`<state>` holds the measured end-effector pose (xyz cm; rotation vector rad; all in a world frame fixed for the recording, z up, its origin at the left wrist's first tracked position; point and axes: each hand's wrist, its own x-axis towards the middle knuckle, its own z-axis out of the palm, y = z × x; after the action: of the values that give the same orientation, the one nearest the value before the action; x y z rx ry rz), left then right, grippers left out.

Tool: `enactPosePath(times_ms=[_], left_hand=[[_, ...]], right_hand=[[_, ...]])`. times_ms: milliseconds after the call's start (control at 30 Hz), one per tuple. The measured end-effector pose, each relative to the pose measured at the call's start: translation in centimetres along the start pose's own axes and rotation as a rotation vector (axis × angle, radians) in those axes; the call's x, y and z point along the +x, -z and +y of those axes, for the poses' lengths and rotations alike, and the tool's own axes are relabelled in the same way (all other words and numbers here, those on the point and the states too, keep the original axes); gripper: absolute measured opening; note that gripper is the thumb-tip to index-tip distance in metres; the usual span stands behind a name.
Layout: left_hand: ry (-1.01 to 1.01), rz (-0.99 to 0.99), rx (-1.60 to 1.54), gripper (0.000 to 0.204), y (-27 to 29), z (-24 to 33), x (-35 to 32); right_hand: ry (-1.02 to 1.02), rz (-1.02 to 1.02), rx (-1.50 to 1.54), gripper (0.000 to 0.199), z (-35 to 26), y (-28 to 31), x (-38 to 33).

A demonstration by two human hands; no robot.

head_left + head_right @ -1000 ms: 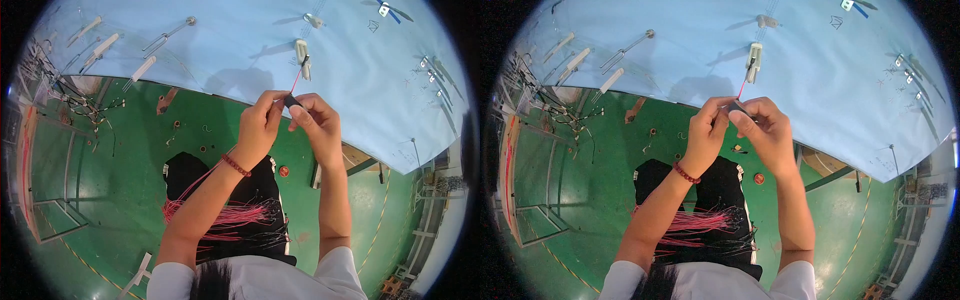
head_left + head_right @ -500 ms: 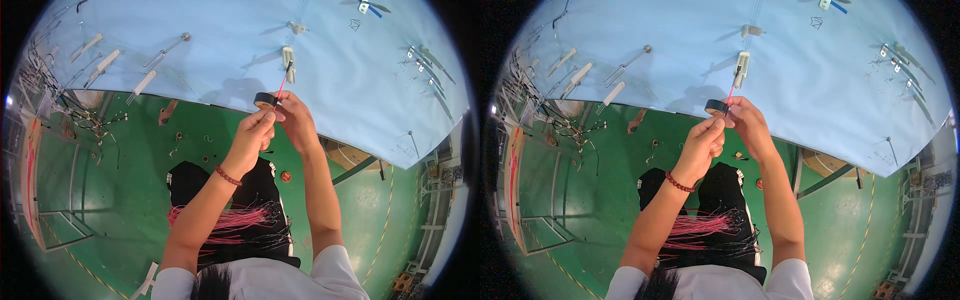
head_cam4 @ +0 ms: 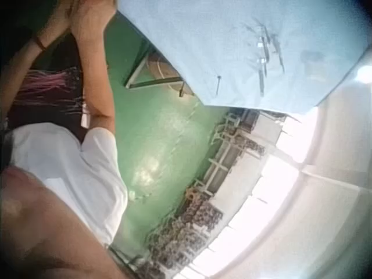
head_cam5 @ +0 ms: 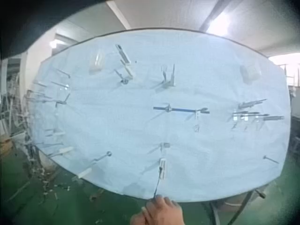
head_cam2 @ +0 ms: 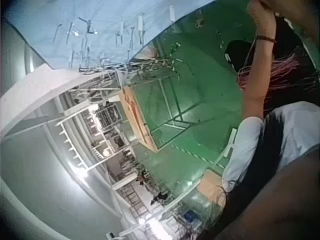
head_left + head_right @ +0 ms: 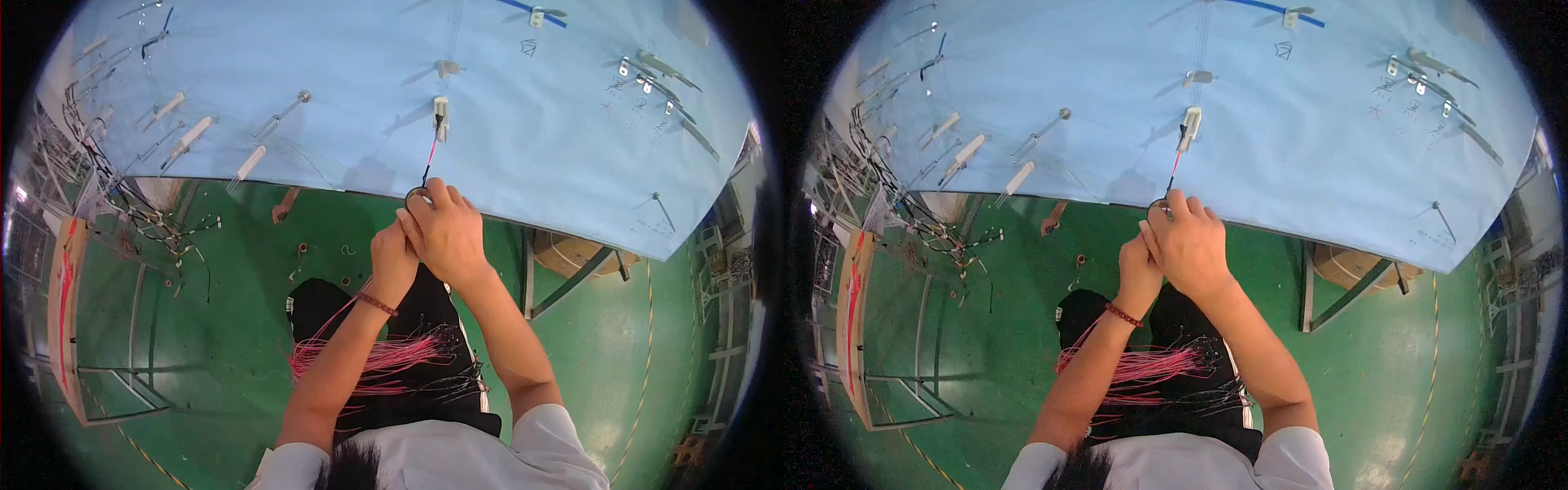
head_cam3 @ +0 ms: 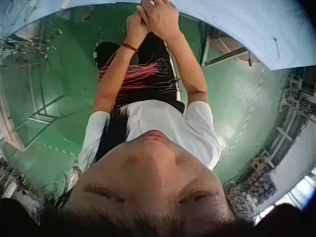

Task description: Assembling and wrapping pink wires with black tape on a factory harness board.

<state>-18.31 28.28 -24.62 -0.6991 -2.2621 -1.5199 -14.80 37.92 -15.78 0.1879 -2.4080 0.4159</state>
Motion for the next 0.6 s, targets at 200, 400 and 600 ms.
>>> enactPosePath(times_ms=[200, 400, 600], left_hand=[[0.214, -0.108, -0.364, 0.023, 0.8, 2.8, -0.7], [0.314, -0.159, -0.576, 0.027, 2.1, 3.0, -1.5], [0.253, -0.124, -0.397, 0.024, 3.0, 2.9, -2.2]], right_hand=[[-0.486, 0.226, 0.610, 0.026, 3.8, -0.1, 0.2], [-0.818, -0.194, 1.605, 0.030, 3.1, -3.4, -1.6], [-0.780, 0.052, 1.434, 0.024, 1.4, -4.3, -4.3]])
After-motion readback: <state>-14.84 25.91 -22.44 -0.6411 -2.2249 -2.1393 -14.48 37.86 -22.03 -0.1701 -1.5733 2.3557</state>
